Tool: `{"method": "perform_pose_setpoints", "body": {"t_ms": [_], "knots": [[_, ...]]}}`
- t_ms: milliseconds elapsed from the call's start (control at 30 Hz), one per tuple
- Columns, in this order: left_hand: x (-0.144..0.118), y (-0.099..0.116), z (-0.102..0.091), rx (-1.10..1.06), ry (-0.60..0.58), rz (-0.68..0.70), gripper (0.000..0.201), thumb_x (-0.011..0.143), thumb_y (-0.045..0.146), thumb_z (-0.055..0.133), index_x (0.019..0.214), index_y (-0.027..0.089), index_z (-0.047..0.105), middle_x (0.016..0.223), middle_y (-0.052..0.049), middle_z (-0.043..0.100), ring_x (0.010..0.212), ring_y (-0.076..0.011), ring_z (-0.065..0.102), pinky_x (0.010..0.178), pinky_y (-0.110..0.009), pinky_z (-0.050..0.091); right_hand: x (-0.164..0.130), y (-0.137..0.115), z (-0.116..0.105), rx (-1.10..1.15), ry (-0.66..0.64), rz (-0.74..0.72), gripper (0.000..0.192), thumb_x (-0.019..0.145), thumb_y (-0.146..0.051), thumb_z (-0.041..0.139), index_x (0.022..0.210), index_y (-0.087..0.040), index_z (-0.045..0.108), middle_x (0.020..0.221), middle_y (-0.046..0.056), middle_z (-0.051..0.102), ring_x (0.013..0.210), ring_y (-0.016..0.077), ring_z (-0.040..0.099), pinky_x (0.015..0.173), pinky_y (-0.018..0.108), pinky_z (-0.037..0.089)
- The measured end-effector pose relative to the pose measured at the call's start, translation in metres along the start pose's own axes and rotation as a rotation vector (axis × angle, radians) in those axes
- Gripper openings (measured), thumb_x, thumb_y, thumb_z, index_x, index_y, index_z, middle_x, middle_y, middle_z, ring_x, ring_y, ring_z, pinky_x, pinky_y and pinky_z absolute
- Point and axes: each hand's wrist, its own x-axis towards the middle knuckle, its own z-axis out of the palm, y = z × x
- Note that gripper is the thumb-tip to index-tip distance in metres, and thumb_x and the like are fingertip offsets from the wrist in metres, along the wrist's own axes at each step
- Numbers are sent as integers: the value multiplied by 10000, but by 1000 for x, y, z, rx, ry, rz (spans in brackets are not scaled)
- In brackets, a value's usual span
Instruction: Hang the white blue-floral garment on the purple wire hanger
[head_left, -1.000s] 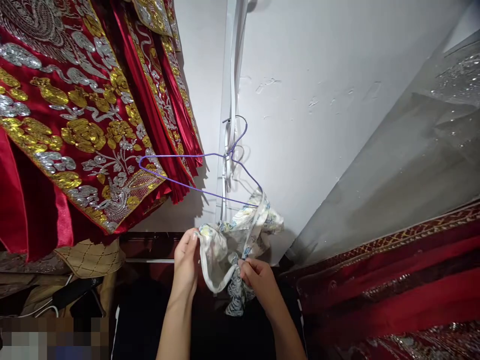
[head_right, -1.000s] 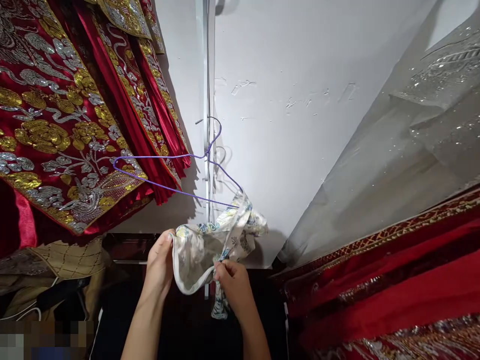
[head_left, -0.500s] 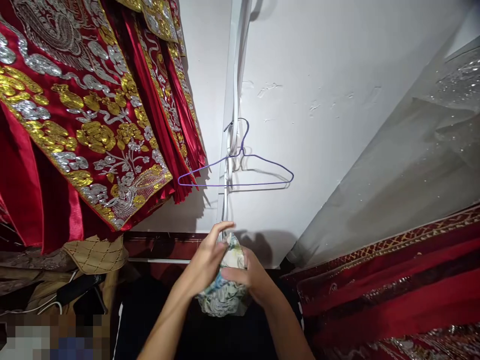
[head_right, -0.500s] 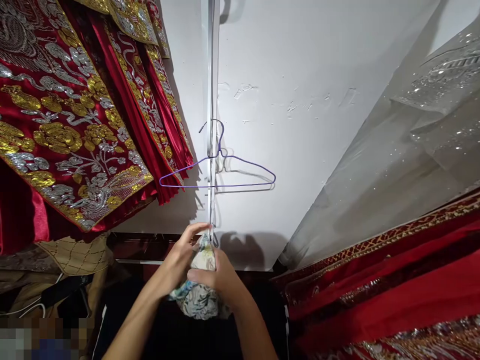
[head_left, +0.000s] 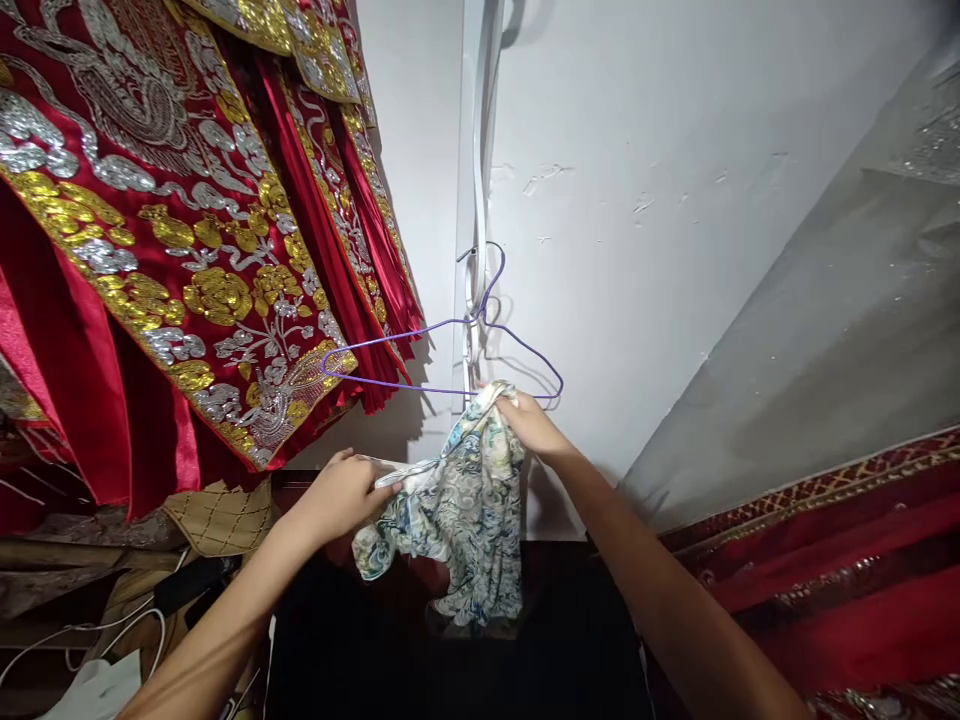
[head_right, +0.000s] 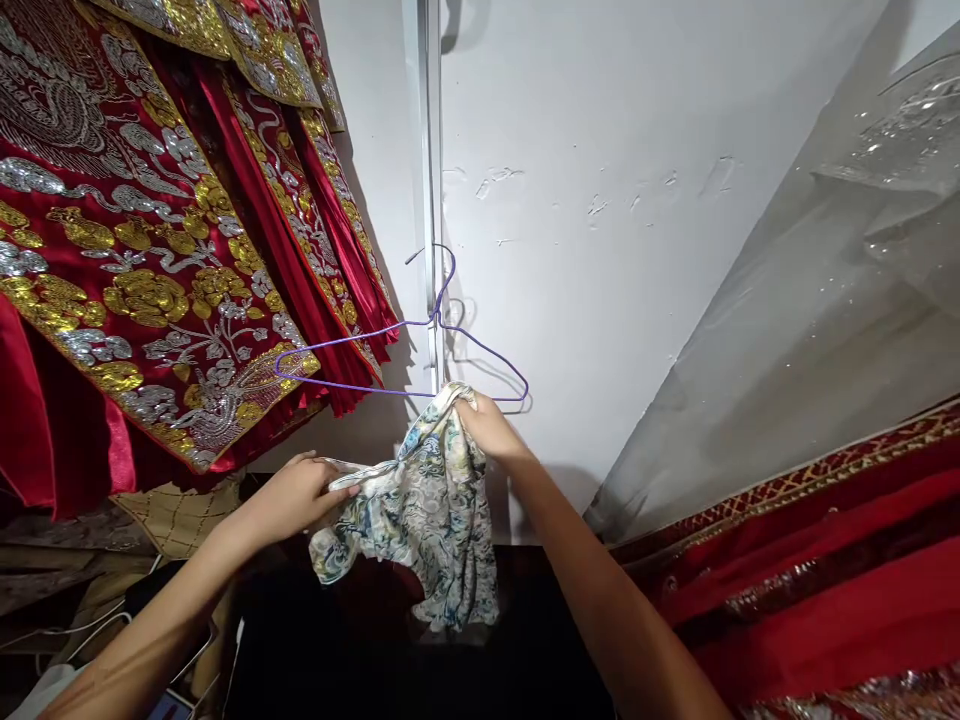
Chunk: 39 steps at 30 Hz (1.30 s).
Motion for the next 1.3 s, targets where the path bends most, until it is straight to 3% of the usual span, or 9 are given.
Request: {"method": "perform_pose_setpoints", "body": {"t_ms": [67,133,267,500,767,1033,1200,1267,1300], "knots": [[-2,-11,-2,34,15,-62,275,937,382,527,971,238,759,1152,-141,742,1260,-344,585,1124,-483,342,-2,14,3,-40,33,-13,255,798,-410,587,762,-171,668,768,24,668,743,188,577,743,299,447],[-5,-16,-8,55,34,-177,327,954,368,477,1050,224,755,1335,-152,663,1353,-351,513,1098,-486,383,-8,21,-7,-71,92,-28,213,772,-367,591,671,-179,595,655,-6,579,668,167,497,635,269,379],[-2,-6,-32,93,63,-375,510,1016,386,272,1000,148,723,1056,-222,735,1021,-382,699,869,-475,498,-21,14,-45,-252,148,-55,200,760,-307,568,606,-193,510,592,-22,472,633,153,427,579,267,303],[23,23,-70,75,347,-245,398,947,202,342,1211,171,638,1064,-166,749,987,-339,713,801,-370,490,-43,-11,-70,-422,152,-55,221,812,-324,511,633,-198,478,621,-15,429,646,155,424,567,263,307],[5,20,-89,196,119,-303,310,875,165,379,902,180,687,944,-159,748,918,-340,707,743,-370,477,-49,-16,-63,-482,143,-37,221,824,-320,495,647,-203,435,626,-24,396,649,143,387,568,256,284],[-10,57,-111,102,355,-111,373,889,162,388,1115,181,684,1009,-117,749,921,-310,704,768,-375,497,-53,-19,-60,-405,148,42,303,808,-362,529,606,-217,356,593,-28,358,605,130,350,543,262,254],[33,58,-101,-91,547,99,428,950,155,388,1321,199,596,1212,-91,715,1055,-269,677,891,-371,501,-62,-26,-45,-222,23,118,290,806,-413,569,625,-203,482,615,-18,474,604,142,432,559,262,353],[54,50,-92,-136,618,167,451,954,133,384,1357,205,573,1223,-85,700,1077,-253,651,928,-374,490,-71,-33,-42,-229,-23,37,171,793,-349,582,786,-191,646,693,-5,555,660,162,499,617,271,414],[62,46,-87,-143,636,198,451,951,122,386,1351,202,580,1208,-85,697,1077,-250,636,937,-378,486,-77,-36,-42,-241,-17,-10,240,777,-296,584,965,-201,700,710,-10,569,666,164,512,632,273,429]]}}
